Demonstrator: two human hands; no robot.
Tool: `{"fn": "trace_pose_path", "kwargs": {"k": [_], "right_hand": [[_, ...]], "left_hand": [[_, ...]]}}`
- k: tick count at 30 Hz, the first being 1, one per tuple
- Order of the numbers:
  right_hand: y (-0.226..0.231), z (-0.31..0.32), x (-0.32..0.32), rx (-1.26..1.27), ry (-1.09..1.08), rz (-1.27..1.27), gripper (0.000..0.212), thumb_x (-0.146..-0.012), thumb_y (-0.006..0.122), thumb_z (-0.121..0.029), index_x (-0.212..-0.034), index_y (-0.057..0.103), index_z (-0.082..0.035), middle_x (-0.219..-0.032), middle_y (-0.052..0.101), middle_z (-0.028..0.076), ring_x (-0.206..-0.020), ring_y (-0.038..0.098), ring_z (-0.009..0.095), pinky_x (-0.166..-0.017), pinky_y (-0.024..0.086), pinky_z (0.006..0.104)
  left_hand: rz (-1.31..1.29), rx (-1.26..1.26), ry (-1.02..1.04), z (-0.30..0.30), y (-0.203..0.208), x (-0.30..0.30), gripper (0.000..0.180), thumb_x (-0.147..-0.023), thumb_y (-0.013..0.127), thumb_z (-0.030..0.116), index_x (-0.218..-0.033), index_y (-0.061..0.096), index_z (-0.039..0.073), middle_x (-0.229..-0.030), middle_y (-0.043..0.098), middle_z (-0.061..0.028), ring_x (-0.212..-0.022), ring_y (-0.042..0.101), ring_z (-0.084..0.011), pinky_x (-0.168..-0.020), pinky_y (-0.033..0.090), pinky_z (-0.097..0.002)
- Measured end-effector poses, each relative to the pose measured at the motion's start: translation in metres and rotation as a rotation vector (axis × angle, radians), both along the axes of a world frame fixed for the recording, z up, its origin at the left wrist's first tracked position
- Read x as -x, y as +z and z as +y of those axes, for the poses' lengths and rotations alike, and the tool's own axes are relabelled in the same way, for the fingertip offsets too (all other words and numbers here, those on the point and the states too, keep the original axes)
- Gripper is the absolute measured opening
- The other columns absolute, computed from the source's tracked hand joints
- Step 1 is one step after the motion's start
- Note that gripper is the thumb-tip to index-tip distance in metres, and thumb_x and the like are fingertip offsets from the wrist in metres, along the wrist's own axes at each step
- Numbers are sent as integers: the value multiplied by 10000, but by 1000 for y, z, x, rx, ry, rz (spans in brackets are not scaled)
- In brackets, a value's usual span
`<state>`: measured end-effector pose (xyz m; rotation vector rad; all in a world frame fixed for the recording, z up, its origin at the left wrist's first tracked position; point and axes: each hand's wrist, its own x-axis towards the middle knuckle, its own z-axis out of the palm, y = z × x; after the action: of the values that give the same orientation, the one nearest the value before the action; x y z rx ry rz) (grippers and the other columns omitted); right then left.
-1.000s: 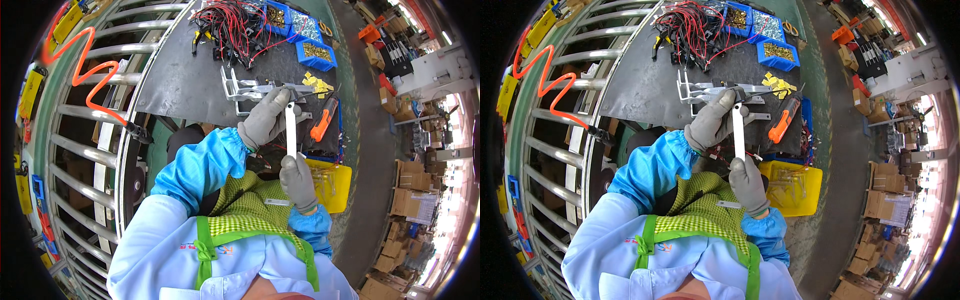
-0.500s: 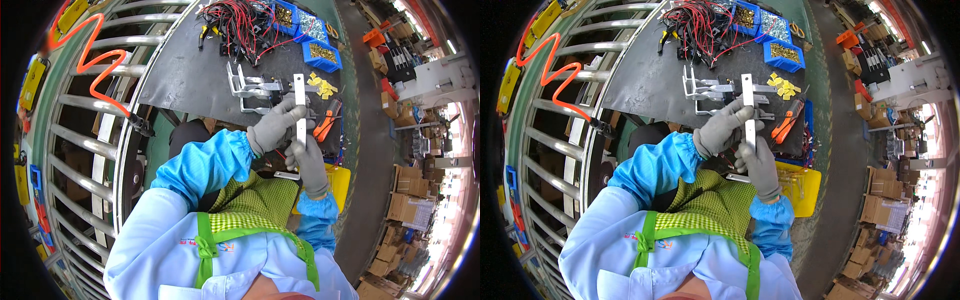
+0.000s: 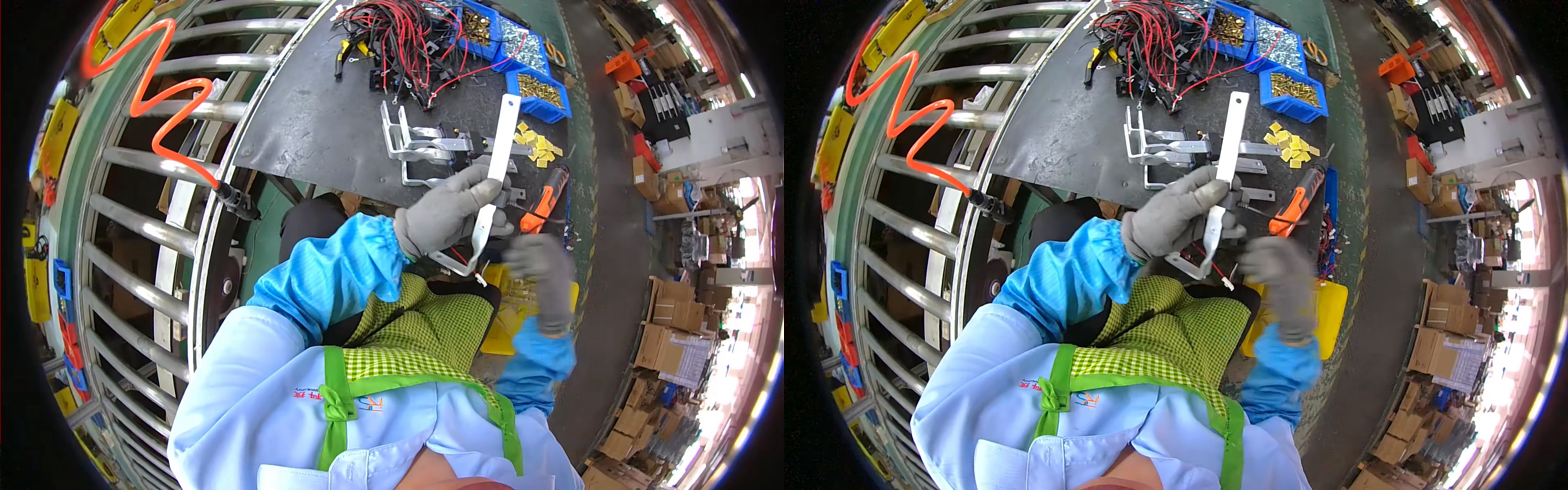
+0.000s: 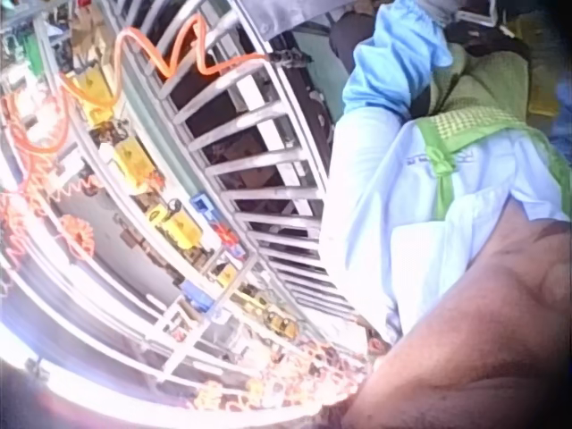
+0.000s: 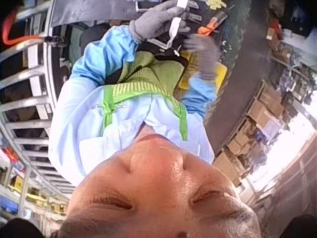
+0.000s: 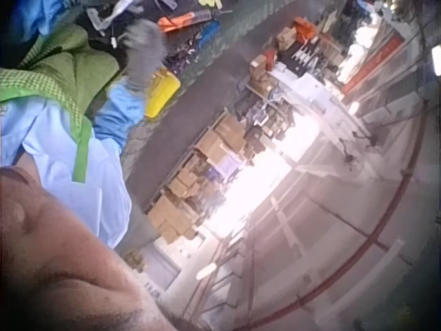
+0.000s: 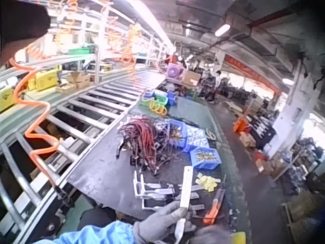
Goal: Manually assemble small electronic parts onto metal brackets using an electric screwdriver.
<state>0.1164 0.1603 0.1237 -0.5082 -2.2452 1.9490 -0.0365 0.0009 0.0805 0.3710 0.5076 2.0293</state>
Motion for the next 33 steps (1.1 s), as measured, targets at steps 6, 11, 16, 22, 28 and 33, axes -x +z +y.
{"fn": "trace_pose_path", "kwargs": {"k": [6, 11, 16, 22, 28, 33], "right_hand": [[12, 91, 75, -756, -266, 73, 279, -891, 628, -297, -1014, 673, -52, -875, 677, 89, -754, 639, 185, -679, 495, 316], [-59, 154, 155, -1225, 17, -149, 345, -835, 667, -260, -1146, 655, -111, -1094, 668, 147, -987, 647, 318, -870, 504, 421], [-78, 161, 188, -1401, 55, -440, 367, -820, 684, -300, -1155, 652, -153, -1126, 661, 148, -1048, 622, 342, -905, 493, 449], [-60, 159, 179, -1196, -73, -80, 244, -855, 643, -211, -1087, 687, -153, -1062, 681, 160, -969, 647, 358, -854, 514, 432], [38, 40, 109, -506, -104, 332, 253, -964, 590, -178, -1174, 596, -37, -905, 655, 44, -814, 606, 87, -697, 509, 275], [29, -2, 78, -550, -15, 360, 249, -940, 637, -161, -1135, 567, -24, -899, 646, 71, -786, 612, 114, -690, 508, 280]], "left_hand": [[237, 19, -110, -27, 19, 23, 381, -1023, 482, 279, -1283, 438, 4, -1117, 555, -131, -887, 649, -173, -804, 614, -383], [239, 190, -68, -23, 20, 20, 434, -1018, 485, 341, -1295, 427, 12, -1005, 538, -75, -861, 693, -185, -689, 617, -283], [331, 433, 176, -20, 14, 29, 481, -1012, 495, 367, -1334, 451, 12, -1029, 574, -70, -775, 671, -141, -591, 548, -221], [42, 378, 82, -16, 11, 33, 434, -1005, 514, 306, -1311, 460, 4, -1076, 579, -84, -796, 667, -141, -649, 585, -247], [311, 304, 56, -19, 17, 23, 430, -1016, 503, 236, -1376, 390, 29, -1136, 560, -86, -888, 669, -168, -751, 598, -282], [453, 282, -42, -23, 23, 21, 575, -993, 556, 200, -1489, 290, 80, -1091, 584, -94, -910, 667, -165, -742, 580, -287]]}}
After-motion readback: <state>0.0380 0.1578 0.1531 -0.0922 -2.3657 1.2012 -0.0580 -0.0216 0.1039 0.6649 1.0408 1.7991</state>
